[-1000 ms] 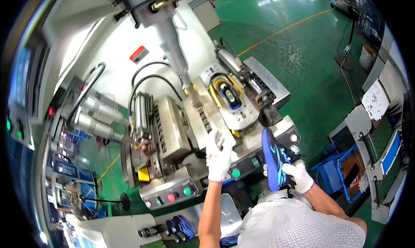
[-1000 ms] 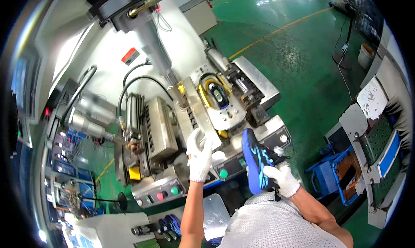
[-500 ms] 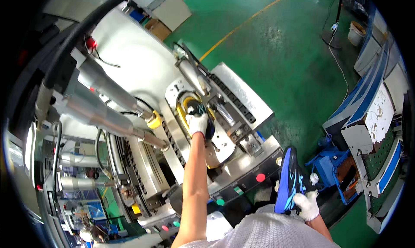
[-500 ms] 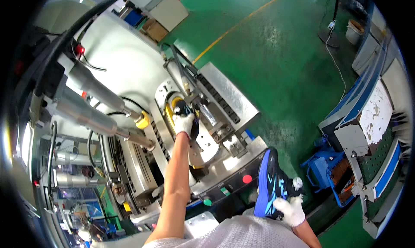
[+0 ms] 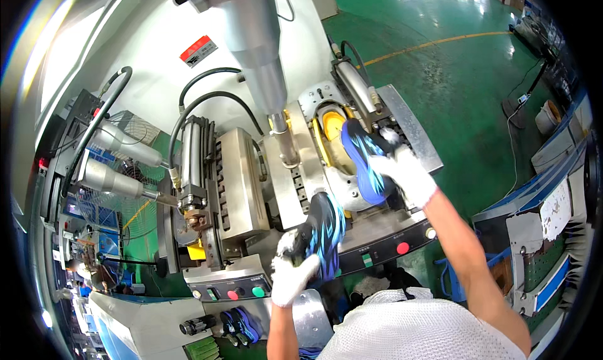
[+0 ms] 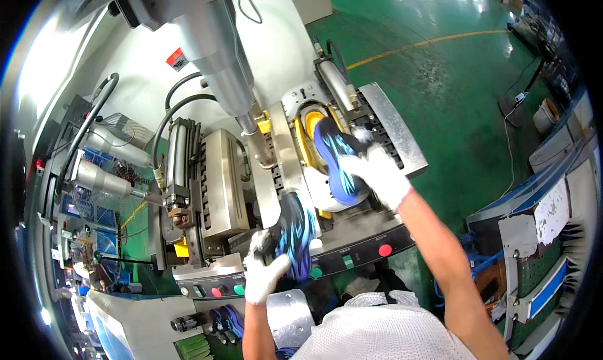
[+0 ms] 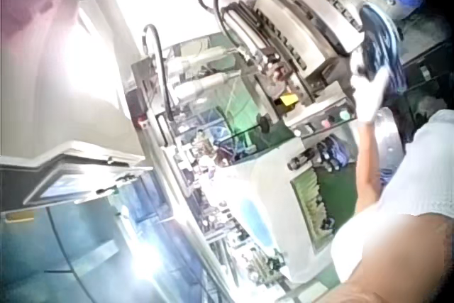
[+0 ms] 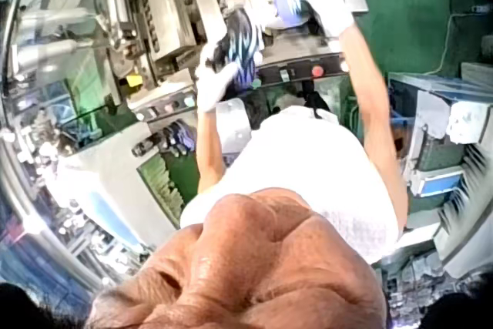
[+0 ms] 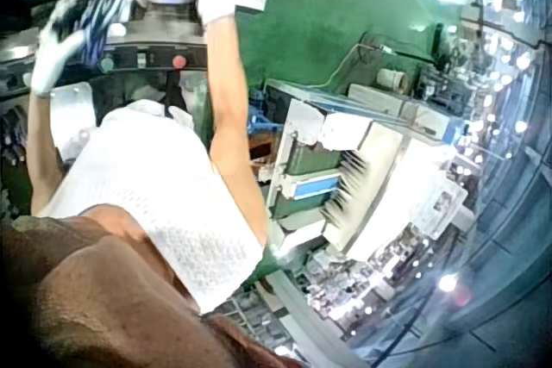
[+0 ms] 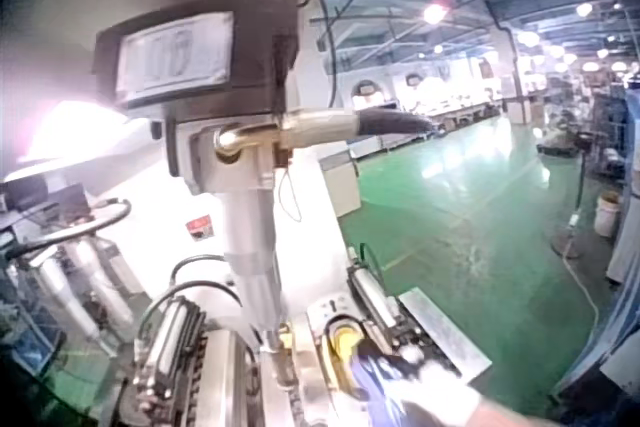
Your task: The person repeatedly picks up blue and black athletic shoes from a metal table and places them into a shoe assembly machine. They operate the machine to process the shoes, then remove them and place them back on the table. The cycle of picking, inserting, operating, and removing is repeated continuously throughout the clip.
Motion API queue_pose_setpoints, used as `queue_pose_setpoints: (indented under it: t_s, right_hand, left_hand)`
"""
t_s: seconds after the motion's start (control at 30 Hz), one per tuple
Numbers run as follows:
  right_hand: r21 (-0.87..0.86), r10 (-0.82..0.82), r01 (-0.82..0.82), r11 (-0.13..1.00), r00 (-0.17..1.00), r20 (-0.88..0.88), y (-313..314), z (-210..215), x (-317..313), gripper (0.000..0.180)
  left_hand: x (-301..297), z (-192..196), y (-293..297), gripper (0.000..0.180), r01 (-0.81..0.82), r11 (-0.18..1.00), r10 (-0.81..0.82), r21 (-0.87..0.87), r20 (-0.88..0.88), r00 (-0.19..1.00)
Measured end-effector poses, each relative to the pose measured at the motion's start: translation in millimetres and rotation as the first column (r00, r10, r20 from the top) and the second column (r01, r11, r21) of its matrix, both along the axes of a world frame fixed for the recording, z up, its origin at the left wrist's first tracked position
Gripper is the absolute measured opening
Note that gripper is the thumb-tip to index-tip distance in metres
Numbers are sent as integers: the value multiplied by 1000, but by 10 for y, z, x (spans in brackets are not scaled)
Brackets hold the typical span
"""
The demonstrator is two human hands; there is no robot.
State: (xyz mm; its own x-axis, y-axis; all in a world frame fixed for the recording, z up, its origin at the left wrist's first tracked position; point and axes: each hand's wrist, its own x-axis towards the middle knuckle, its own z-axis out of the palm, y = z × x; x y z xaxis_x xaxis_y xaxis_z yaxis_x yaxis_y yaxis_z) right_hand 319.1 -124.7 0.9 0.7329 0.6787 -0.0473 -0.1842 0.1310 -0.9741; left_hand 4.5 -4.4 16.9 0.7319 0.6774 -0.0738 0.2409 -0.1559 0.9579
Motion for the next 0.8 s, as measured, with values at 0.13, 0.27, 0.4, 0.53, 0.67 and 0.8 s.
queue_pose_setpoints:
  t_s: [0.13,0.27,0.4,0.53,0.67,0.8]
  right_hand:
    - [-736,332,187,651,801,497,1455,-546,768,60]
    - [-584,286,542,604,536,794,1874,-1735,898,45]
    - [-616,382,521,591,491,783,2016,-1665,939,47]
    - [-762,557,346,547,529,640,2000,-1309,1054,58]
    - [-739,442,281,613,653,615,1574,-685,-17,68]
    - [-246,226,-43,968,570,790,455,-501,-2064,78]
  left_hand:
    - [-1024,-305,-547,58,-139,987,125,-78,-165,978]
    - [-1944,-644,-1171,68,-436,895,312,96,-833,458]
    - [-2750,-1511,-1341,76,-587,778,503,222,-780,371]
    - [-2757,-2394,-1137,80,-663,701,680,262,-526,511]
    - [-2770,-2858,-1084,64,-663,731,406,160,-883,234]
    - [-2846,-3260,-1226,69,-730,669,604,140,-675,425]
